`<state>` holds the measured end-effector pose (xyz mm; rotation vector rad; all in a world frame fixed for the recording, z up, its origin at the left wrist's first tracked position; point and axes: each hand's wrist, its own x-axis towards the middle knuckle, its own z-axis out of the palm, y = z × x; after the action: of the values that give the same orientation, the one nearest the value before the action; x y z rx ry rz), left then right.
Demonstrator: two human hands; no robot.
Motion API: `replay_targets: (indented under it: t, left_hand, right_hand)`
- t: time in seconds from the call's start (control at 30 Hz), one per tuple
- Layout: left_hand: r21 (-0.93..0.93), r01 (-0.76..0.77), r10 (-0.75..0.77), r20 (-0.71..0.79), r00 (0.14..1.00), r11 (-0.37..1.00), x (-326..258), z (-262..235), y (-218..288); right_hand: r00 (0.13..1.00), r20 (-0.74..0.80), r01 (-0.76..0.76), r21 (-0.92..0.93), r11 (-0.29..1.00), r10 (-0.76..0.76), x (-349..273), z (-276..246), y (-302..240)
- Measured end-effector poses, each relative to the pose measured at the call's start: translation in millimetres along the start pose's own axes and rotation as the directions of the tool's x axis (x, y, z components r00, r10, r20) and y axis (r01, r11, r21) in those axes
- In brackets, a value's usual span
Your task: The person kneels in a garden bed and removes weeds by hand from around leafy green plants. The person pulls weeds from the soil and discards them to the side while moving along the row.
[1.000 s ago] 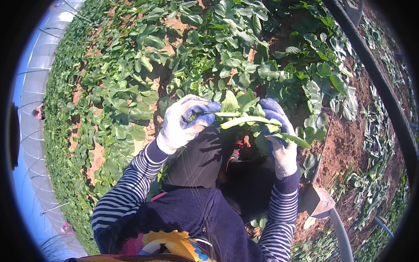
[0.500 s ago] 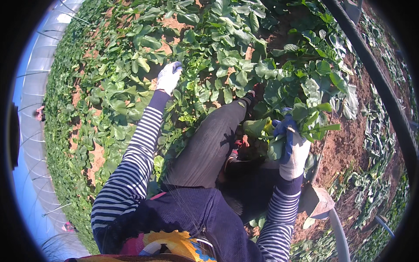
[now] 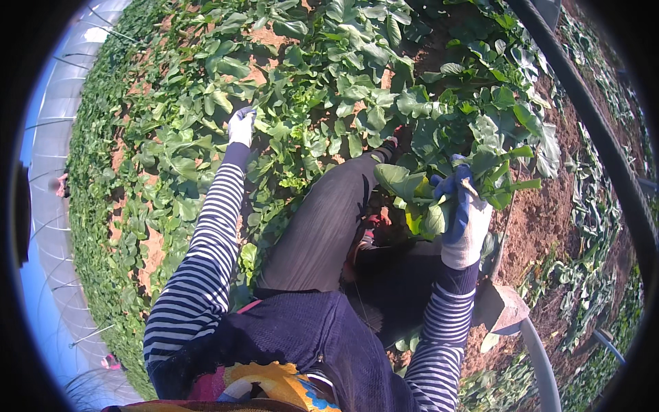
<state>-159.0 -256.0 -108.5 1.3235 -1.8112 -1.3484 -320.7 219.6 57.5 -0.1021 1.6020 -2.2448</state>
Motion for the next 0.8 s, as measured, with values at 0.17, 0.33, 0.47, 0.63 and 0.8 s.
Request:
replay_targets:
  t: [0.17,0.33,0.47,0.63,0.8]
  left_hand:
    - [-0.405,0.007,-0.093,-0.194,0.977,0.914,-37,9,25]
    - [-0.146,-0.467,0.463,-0.067,0.884,0.872,-99,32,82]
    - [0.123,-0.824,0.745,0.369,0.555,0.553,-186,73,145]
    - [-0.036,-0.860,0.727,0.552,0.408,0.510,-278,100,197]
    - [0.023,-0.891,0.719,0.581,0.381,0.453,-291,125,197]
  right_hand:
    - [0.971,0.126,0.238,-0.405,0.882,-0.205,-3,-4,0]
    - [0.978,0.173,0.157,-0.229,0.961,-0.118,-2,3,5]
    - [0.960,0.263,-0.049,-0.175,0.983,0.095,1,-1,16]
    - [0.748,0.625,0.616,-0.526,0.586,-0.226,-6,5,25]
    - [0.664,0.727,0.734,-0.590,0.337,-0.174,-5,-12,15]
